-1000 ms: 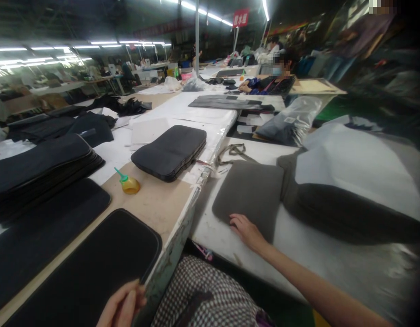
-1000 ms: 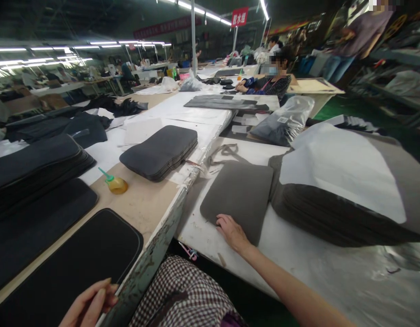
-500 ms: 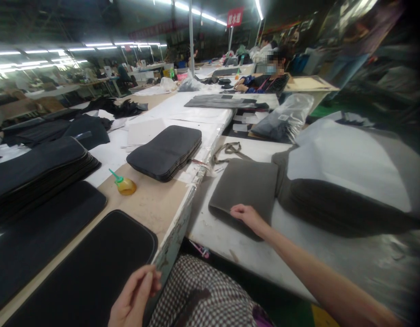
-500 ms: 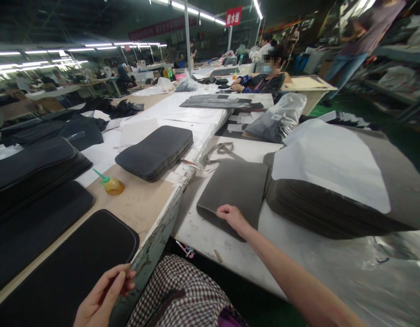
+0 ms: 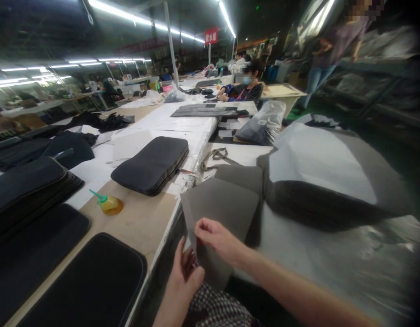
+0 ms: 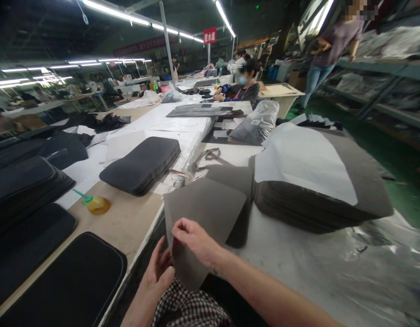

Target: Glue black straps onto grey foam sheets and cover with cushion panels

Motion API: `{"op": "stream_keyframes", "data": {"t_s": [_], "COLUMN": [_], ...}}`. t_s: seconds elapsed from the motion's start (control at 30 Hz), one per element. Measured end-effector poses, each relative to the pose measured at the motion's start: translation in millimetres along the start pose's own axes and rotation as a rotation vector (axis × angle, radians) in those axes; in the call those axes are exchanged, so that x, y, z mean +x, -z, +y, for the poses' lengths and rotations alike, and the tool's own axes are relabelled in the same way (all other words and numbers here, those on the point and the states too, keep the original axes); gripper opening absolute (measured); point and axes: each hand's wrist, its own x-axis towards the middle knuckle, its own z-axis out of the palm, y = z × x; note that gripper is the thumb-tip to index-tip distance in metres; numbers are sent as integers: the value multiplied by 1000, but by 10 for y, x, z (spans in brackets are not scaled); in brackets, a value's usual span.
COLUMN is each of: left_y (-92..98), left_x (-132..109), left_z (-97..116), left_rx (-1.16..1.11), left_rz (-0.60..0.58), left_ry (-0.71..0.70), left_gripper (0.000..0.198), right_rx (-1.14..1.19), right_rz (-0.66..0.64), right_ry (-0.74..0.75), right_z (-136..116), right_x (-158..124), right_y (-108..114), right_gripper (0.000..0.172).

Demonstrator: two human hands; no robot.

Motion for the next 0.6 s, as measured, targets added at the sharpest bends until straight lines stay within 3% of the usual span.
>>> {"op": "stream_keyframes", "data": {"t_s": [0.07,0.13,0.2,0.23,0.3,0.37,0.47,0.6], "left_y": [-1,59,149,193,263,298,295,238], "left_x": [36,41,24,13,-2,-2,10,-46], "left_z": [-49,-92,-143,-173,-231,-271,-275,-200], "left_rx": [71,169,205,203,192,191,242,420], "left_rz": [87,200,255,260,258,262,244,189], "left_ry": [30,92,145,160,163,145,113,-7], "left_gripper": [90,74,61,57,52,51,53,44], "right_rx": [25,-141,-543,-838,-1027,-1173,-1341,-1496], "right_rz": [-118,-191,-65,132,370,523,604,516], "right_ry": [-45,-56,-5,38,11,-72,-207,-280], "right_z": [105,176,211,222,254,310,423,474], "right_x": [-21,26,156,245,427,567,667,705], "right_y": [-169,-99,221,451,965,1429,1820,1846], "right_gripper": [28,32,38,36,28,33,34,25]}}
